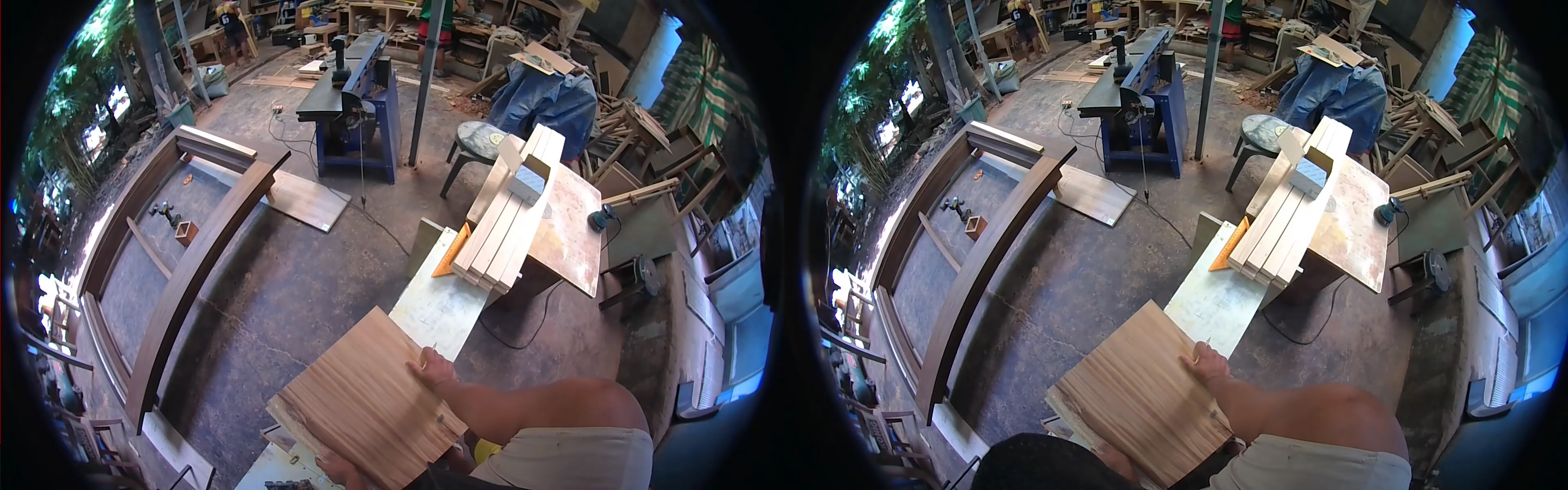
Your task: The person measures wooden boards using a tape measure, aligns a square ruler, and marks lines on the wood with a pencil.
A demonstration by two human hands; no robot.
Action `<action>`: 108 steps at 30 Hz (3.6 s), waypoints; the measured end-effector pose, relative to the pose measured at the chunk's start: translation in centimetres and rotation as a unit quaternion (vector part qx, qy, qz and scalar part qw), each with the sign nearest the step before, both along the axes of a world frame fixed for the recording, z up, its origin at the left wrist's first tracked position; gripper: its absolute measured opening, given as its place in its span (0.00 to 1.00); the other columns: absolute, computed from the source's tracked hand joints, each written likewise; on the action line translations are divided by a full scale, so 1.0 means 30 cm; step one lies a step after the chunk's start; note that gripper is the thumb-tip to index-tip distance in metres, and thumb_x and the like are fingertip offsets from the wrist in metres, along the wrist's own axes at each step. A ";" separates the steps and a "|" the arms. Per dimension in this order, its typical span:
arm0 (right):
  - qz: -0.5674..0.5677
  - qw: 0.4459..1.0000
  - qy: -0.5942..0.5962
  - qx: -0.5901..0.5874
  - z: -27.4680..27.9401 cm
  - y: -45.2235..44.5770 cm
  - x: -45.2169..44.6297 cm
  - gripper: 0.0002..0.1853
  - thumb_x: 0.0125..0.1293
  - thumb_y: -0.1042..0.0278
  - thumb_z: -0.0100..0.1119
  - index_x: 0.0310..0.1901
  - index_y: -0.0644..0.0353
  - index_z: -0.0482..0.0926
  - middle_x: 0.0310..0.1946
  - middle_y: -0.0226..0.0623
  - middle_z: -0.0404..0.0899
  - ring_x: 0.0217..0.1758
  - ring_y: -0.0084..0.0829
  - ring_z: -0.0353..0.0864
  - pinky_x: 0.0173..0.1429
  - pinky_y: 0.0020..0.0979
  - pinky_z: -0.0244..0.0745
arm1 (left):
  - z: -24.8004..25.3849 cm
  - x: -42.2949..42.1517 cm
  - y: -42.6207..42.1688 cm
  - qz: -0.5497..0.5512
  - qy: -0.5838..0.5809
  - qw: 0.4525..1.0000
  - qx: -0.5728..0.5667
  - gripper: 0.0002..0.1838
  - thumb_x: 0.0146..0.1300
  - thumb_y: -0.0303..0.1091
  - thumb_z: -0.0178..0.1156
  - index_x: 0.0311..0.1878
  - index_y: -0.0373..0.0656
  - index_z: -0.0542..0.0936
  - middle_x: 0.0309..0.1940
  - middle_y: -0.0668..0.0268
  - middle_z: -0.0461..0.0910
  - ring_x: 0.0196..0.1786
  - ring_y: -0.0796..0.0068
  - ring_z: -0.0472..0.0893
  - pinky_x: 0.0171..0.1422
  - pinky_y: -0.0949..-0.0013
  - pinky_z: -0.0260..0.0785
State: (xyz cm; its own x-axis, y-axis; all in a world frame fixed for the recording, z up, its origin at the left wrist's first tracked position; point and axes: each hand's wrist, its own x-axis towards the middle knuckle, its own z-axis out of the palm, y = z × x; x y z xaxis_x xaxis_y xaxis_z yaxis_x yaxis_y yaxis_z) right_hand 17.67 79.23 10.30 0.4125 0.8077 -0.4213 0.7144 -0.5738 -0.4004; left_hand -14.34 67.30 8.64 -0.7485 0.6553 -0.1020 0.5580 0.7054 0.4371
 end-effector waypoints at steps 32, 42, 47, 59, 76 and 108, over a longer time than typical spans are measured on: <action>0.000 1.000 0.001 -0.010 0.006 0.002 -0.001 0.28 0.61 0.33 0.50 0.45 0.52 0.69 0.46 0.43 0.78 0.53 0.44 0.75 0.57 0.43 0.68 | -0.155 -0.066 -0.017 0.080 -0.058 0.990 -0.101 0.30 0.68 0.54 0.47 0.64 0.42 0.66 0.48 0.43 0.78 0.47 0.40 0.79 0.51 0.47 0.71; 0.004 1.000 -0.006 -0.010 0.006 0.002 0.001 0.28 0.62 0.33 0.49 0.45 0.52 0.69 0.46 0.44 0.78 0.53 0.43 0.76 0.56 0.43 0.69 | -0.159 -0.069 -0.020 0.077 -0.058 0.990 -0.101 0.30 0.68 0.54 0.47 0.64 0.42 0.66 0.49 0.44 0.78 0.48 0.41 0.79 0.52 0.46 0.70; -0.001 1.000 0.007 -0.015 0.014 0.004 -0.001 0.28 0.61 0.33 0.49 0.45 0.52 0.69 0.46 0.44 0.78 0.53 0.44 0.76 0.56 0.42 0.69 | -0.182 -0.075 -0.027 0.077 -0.080 0.991 -0.071 0.30 0.67 0.55 0.47 0.64 0.41 0.66 0.49 0.44 0.78 0.49 0.40 0.78 0.53 0.45 0.69; 0.001 1.000 0.002 0.011 0.019 0.004 -0.005 0.27 0.61 0.35 0.51 0.42 0.54 0.69 0.42 0.47 0.79 0.50 0.47 0.77 0.53 0.45 0.70 | -0.186 -0.072 -0.026 0.072 -0.054 0.994 -0.067 0.31 0.68 0.55 0.47 0.64 0.41 0.65 0.49 0.43 0.77 0.49 0.41 0.78 0.52 0.47 0.71; -0.020 1.000 0.002 0.014 0.005 0.003 -0.017 0.27 0.59 0.37 0.55 0.44 0.55 0.70 0.41 0.49 0.79 0.48 0.50 0.78 0.53 0.46 0.71 | -0.155 -0.068 -0.019 0.072 -0.059 0.991 -0.097 0.32 0.69 0.55 0.45 0.63 0.36 0.67 0.52 0.44 0.76 0.52 0.43 0.77 0.55 0.50 0.68; -0.018 0.999 0.004 0.030 0.021 -0.005 -0.019 0.27 0.59 0.36 0.55 0.42 0.55 0.69 0.39 0.47 0.80 0.47 0.50 0.78 0.51 0.46 0.70 | -0.154 -0.059 -0.018 0.072 -0.045 0.992 -0.095 0.30 0.69 0.54 0.44 0.63 0.38 0.67 0.53 0.45 0.76 0.53 0.43 0.77 0.57 0.50 0.67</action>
